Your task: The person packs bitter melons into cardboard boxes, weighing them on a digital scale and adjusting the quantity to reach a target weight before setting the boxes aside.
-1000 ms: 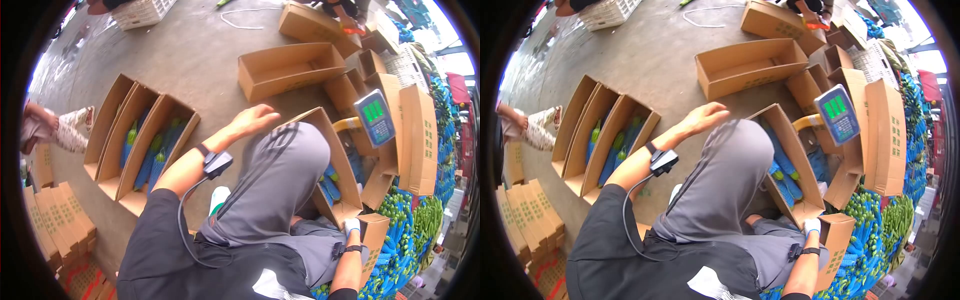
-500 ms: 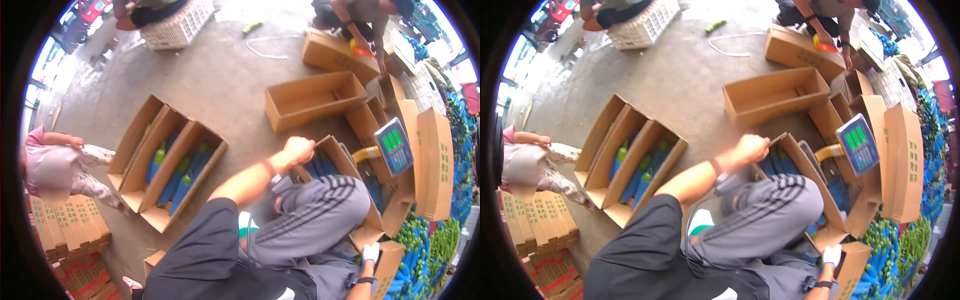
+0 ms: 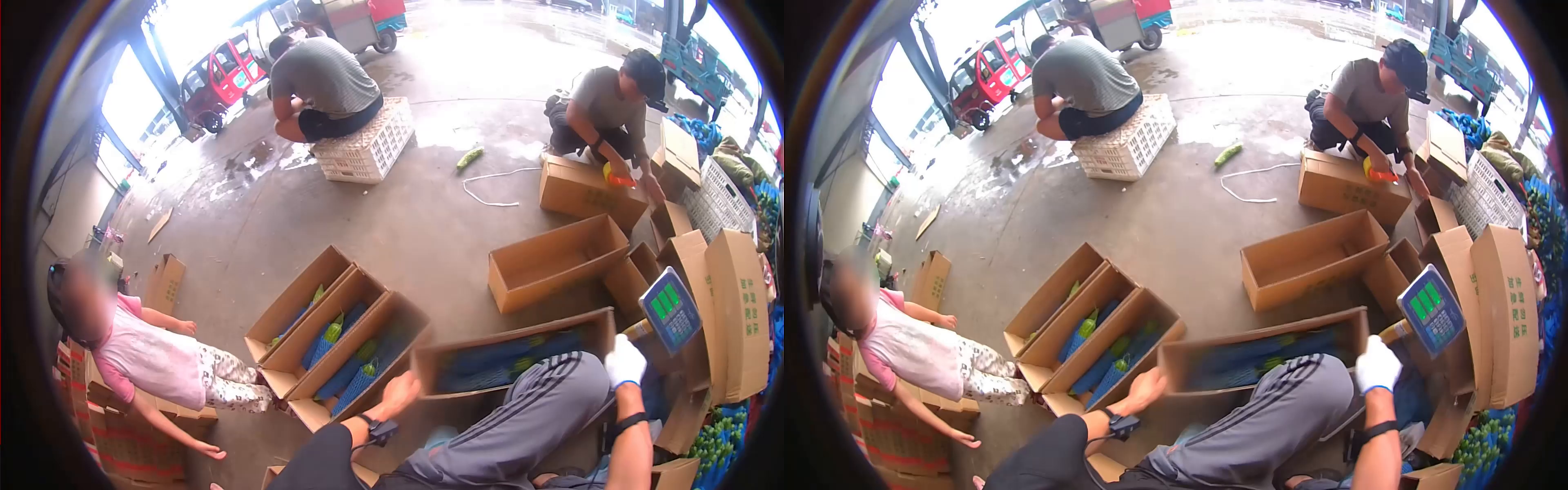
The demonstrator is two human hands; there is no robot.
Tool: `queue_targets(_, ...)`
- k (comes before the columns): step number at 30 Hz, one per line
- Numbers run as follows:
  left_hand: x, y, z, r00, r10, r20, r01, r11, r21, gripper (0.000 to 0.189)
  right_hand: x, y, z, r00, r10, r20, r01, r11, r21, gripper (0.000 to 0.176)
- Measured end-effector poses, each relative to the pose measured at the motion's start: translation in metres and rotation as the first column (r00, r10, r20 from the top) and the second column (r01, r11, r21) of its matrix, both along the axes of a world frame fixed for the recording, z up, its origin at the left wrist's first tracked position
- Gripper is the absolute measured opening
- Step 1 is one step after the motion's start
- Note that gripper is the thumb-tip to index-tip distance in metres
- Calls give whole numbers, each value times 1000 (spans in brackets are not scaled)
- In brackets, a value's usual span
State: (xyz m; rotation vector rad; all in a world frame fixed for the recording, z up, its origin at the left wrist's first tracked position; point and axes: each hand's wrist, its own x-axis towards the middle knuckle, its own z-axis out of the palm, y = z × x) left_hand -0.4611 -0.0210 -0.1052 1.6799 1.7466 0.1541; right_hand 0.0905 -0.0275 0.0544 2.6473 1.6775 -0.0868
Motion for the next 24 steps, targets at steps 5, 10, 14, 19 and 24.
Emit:
queue_targets(5,-97,-113,-22,966,235,-111,-257,929,-268,37,-44,-8,-43,784,204,-586,-305,949,-78,36)
queue_targets(10,-129,-178,31,940,219,-261,-339,678,-652,37,-20,-58,-124,540,224,-812,-278,957,79,40)
queue_targets(14,-128,-153,74,957,131,-259,-286,578,-764,37,0,-71,-86,693,433,-576,-585,804,-101,47)
queue_targets(19,-35,-44,75,943,-302,-143,332,889,316,40,-12,-102,-38,623,0,-782,-193,969,-154,45)
queue_targets(24,94,48,55,600,-793,-108,751,511,417,51,-23,-124,3,707,90,-702,-221,970,-97,47)
